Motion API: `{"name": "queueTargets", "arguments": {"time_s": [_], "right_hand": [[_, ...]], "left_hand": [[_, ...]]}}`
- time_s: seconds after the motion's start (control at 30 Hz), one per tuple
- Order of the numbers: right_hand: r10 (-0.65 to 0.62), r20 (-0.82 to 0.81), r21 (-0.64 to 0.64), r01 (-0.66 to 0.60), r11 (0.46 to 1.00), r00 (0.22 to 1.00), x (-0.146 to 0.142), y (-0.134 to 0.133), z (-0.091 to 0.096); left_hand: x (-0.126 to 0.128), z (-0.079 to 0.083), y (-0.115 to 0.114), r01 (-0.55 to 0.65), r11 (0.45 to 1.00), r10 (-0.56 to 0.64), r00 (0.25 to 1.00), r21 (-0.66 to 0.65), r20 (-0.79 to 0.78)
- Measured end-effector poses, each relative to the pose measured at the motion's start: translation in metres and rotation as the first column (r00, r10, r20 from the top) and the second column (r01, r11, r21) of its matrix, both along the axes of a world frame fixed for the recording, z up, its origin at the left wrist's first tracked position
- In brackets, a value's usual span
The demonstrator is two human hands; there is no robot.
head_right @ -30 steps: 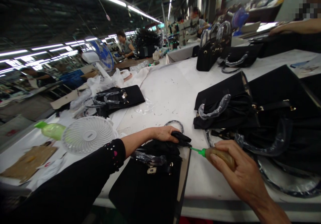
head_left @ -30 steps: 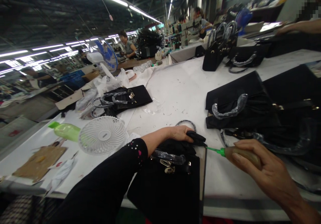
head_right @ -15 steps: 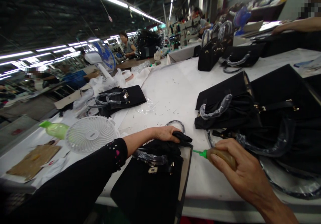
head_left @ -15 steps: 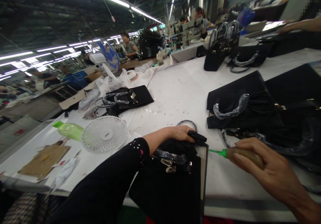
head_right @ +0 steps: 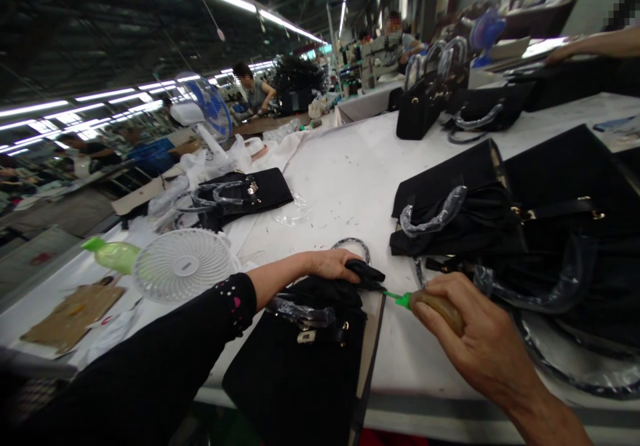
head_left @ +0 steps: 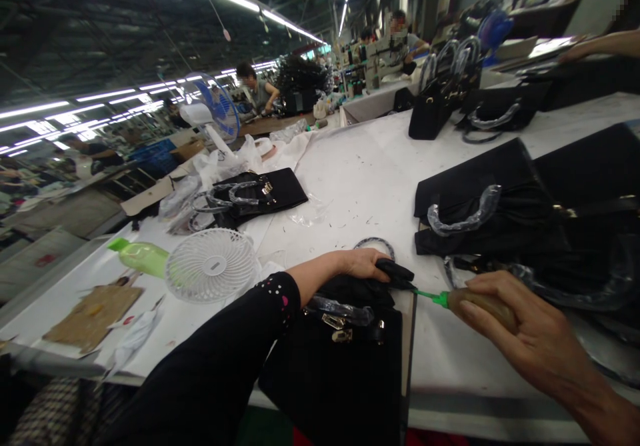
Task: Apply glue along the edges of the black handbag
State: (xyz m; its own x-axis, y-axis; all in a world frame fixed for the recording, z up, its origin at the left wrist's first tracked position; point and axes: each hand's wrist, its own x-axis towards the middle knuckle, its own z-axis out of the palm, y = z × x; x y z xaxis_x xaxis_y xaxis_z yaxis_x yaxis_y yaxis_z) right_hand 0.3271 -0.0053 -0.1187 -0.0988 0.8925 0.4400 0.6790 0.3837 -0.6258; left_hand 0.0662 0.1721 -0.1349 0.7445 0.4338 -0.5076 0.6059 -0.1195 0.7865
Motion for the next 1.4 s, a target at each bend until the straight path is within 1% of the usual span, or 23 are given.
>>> {"name": "queueTargets", "arguments": {"time_s": [0.1, 0.17, 0.27, 0.33, 0.43, 0.47, 0.6, 0.73, 0.77, 0.87, 0.9, 1.03, 1.17, 1.2, 1.3, 1.33, 1.4], "right_hand": [[-0.017, 0.008, -0.031, 0.018, 0.999, 1.0, 0.003, -0.004, 0.002], [-0.023, -0.011, -0.012, 0.023, 1.0, 1.0, 0.003, -0.005, 0.003], [-0.015, -0.038, 0.025, 0.016, 1.0, 0.999, 0.002, -0.004, -0.001], [0.005, -0.036, -0.003, -0.006, 1.0, 0.999, 0.003, -0.004, -0.005], [0.063, -0.027, -0.084, -0.065, 0.994, 0.998, 0.006, -0.005, -0.01], [0.066, -0.033, -0.09, -0.069, 0.994, 0.997, 0.008, -0.005, -0.011], [0.011, -0.066, -0.035, -0.013, 0.999, 0.998, 0.011, -0.006, -0.014], [0.104, -0.055, -0.1, -0.109, 0.989, 0.993, 0.012, -0.006, -0.015], [0.1, -0.059, -0.096, -0.106, 0.99, 0.993, 0.012, -0.006, -0.015], [0.03, -0.087, -0.037, -0.033, 0.999, 0.996, 0.011, -0.008, -0.016], [0.025, -0.092, -0.038, -0.029, 0.999, 0.995, 0.011, -0.01, -0.016], [0.114, -0.105, -0.121, -0.127, 0.985, 0.988, 0.009, -0.016, -0.019], [0.039, -0.128, -0.047, -0.045, 0.998, 0.991, 0.008, -0.021, -0.021], [0.054, -0.123, -0.056, -0.061, 0.997, 0.991, 0.009, -0.021, -0.021], [0.185, -0.104, -0.14, -0.198, 0.97, 0.977, 0.009, -0.024, -0.02], [0.198, -0.101, -0.147, -0.211, 0.966, 0.975, 0.009, -0.024, -0.019], [0.141, -0.105, -0.1, -0.152, 0.983, 0.984, 0.008, -0.024, -0.018]], "left_hand": [[-0.001, -0.003, 0.0, 0.006, 1.0, -0.006, 1.0, 0.009, 0.0], [-0.001, -0.004, 0.001, 0.01, 1.0, -0.01, 1.0, 0.018, 0.002], [-0.001, -0.005, 0.001, 0.016, 0.999, -0.017, 1.0, 0.04, 0.004], [-0.001, -0.004, 0.001, 0.02, 0.998, -0.02, 1.0, 0.057, 0.003], [-0.001, -0.002, 0.001, 0.028, 0.997, -0.027, 1.0, 0.068, -0.005], [-0.001, -0.002, 0.0, 0.03, 0.997, -0.03, 1.0, 0.069, -0.008], [0.0, -0.002, 0.0, 0.036, 0.996, -0.035, 0.999, 0.079, -0.016], [-0.001, -0.002, 0.0, 0.038, 0.995, -0.036, 0.999, 0.089, -0.02], [-0.001, -0.002, 0.001, 0.038, 0.995, -0.036, 0.999, 0.091, -0.02], [0.0, -0.003, 0.001, 0.036, 0.995, -0.034, 0.999, 0.092, -0.02], [0.0, -0.002, 0.001, 0.035, 0.995, -0.033, 0.999, 0.091, -0.02], [0.0, 0.0, 0.0, 0.03, 0.997, -0.029, 0.999, 0.069, -0.015], [0.0, 0.0, -0.002, 0.024, 0.999, -0.024, 1.0, 0.038, -0.006], [0.0, 0.0, -0.003, 0.022, 0.999, -0.022, 1.0, 0.036, -0.005], [0.0, 0.0, -0.002, 0.023, 0.999, -0.023, 1.0, 0.037, -0.001], [0.0, 0.0, -0.002, 0.023, 0.999, -0.023, 1.0, 0.038, -0.002], [0.001, 0.0, -0.002, 0.023, 0.999, -0.023, 1.0, 0.044, -0.004]]}}
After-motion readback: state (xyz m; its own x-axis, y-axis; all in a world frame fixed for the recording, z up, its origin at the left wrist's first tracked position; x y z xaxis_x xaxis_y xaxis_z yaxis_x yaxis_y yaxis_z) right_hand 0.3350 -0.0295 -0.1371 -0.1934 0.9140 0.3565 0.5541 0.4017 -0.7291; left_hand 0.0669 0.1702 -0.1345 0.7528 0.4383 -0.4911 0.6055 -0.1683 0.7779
